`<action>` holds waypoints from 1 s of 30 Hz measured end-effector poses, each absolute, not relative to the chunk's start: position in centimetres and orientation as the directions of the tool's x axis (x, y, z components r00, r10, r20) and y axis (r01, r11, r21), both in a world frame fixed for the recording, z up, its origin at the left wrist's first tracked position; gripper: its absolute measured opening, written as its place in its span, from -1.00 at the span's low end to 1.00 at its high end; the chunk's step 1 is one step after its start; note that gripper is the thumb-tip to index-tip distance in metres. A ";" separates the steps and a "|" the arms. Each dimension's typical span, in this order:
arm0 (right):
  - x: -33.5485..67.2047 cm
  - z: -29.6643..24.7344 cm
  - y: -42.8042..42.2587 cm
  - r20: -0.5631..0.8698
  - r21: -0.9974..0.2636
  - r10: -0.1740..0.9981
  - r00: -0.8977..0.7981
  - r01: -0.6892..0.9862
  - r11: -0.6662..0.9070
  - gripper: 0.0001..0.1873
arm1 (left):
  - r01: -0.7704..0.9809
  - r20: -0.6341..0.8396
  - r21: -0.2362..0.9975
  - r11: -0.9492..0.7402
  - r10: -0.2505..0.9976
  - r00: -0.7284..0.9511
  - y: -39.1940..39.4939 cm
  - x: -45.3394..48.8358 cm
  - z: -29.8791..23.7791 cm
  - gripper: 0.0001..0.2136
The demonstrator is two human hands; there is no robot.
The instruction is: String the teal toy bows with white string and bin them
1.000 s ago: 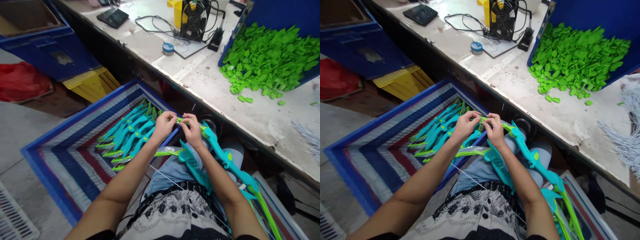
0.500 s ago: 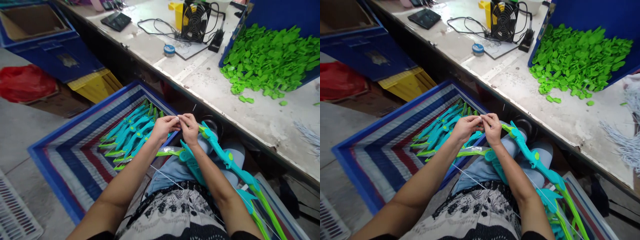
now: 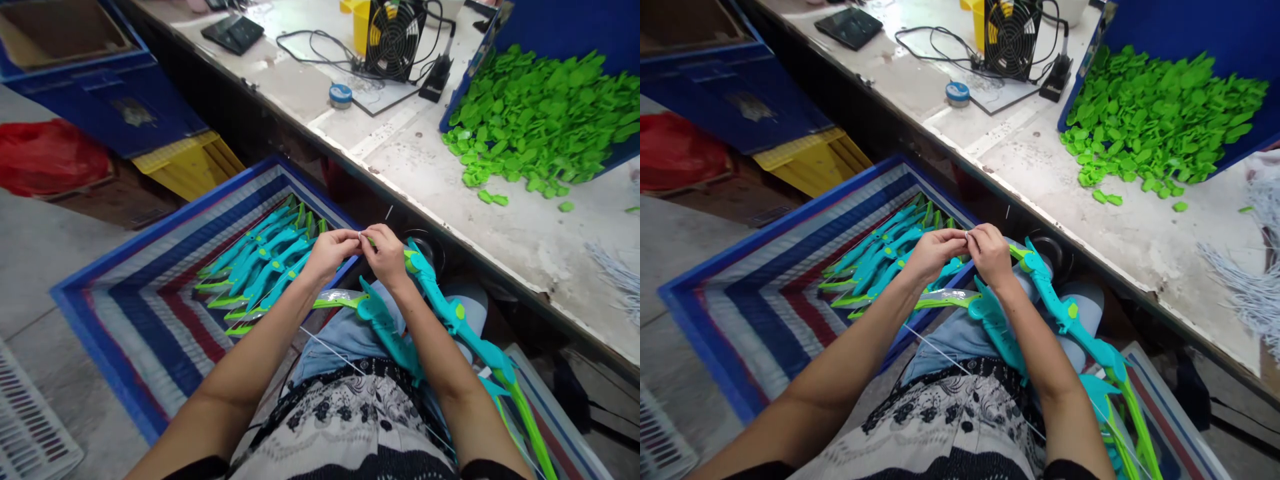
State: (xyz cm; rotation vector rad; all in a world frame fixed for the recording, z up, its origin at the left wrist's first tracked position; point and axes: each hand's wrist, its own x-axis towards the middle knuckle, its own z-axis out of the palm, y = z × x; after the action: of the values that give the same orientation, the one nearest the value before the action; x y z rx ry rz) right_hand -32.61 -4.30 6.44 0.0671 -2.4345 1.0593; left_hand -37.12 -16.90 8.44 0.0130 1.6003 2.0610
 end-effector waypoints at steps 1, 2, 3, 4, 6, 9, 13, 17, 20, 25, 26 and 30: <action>-32.6 6.5 -4.3 0.432 -0.665 0.142 -0.891 -0.208 0.717 -0.78 | -0.352 -0.274 0.927 -0.129 0.408 -0.871 -16.9 -37.0 8.3 -0.82; -32.5 6.5 -4.3 0.423 -0.660 0.150 -0.894 -0.190 0.727 -0.79 | -0.309 -0.245 0.945 -0.104 0.402 -0.883 -16.8 -36.8 8.1 -0.81; -32.4 6.4 -4.3 0.421 -0.664 0.166 -0.892 -0.178 0.727 -0.80 | -0.269 -0.216 0.959 -0.086 0.389 -0.896 -16.8 -36.7 7.8 -0.81; -32.3 6.4 -4.4 0.424 -0.678 0.190 -0.885 -0.172 0.715 -0.81 | -0.234 -0.192 0.970 -0.070 0.373 -0.908 -16.7 -36.6 7.5 -0.81; -32.0 6.2 -4.4 0.426 -0.729 0.244 -0.871 -0.170 0.663 -0.83 | -0.183 -0.162 0.983 -0.031 0.339 -0.927 -16.7 -36.5 6.8 -0.79; -31.6 5.9 -4.3 0.383 -0.815 0.306 -0.872 -0.164 0.555 -0.85 | -0.127 -0.136 0.991 0.048 0.306 -0.942 -16.9 -36.5 6.3 -0.78; -31.2 5.3 -4.0 0.317 -0.894 0.333 -0.888 -0.162 0.419 -0.85 | -0.042 -0.087 0.993 0.112 0.431 -0.898 -17.9 -36.7 6.3 -0.81; -30.8 4.7 -4.2 0.312 -0.908 0.314 -0.897 -0.184 0.377 -0.86 | 0.010 -0.064 0.987 0.161 0.444 -0.894 -18.3 -36.7 6.0 -0.83; -30.5 4.3 -4.4 0.304 -0.901 0.310 -0.901 -0.165 0.402 -0.85 | 0.010 -0.081 0.975 0.223 0.396 -0.915 -18.2 -36.5 5.6 -0.83; -30.3 3.6 -4.6 0.360 -0.877 0.292 -0.886 -0.214 0.430 -0.86 | -0.008 -0.125 0.970 0.243 0.469 -0.874 -18.2 -36.3 6.0 -0.84; -30.2 3.4 -4.6 0.381 -0.872 0.291 -0.878 -0.236 0.428 -0.86 | -0.029 -0.141 0.973 0.231 0.487 -0.862 -18.3 -36.3 6.1 -0.83; -30.0 3.1 -4.6 0.437 -0.856 0.276 -0.856 -0.300 0.422 -0.88 | -0.117 -0.213 0.968 0.223 0.479 -0.852 -18.6 -36.1 6.0 -0.75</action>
State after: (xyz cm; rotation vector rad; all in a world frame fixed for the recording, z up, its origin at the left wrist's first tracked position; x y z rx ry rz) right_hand -30.03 -4.56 3.13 0.0204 -2.1568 1.4503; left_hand -36.12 -18.59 5.98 0.3331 2.0296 1.6699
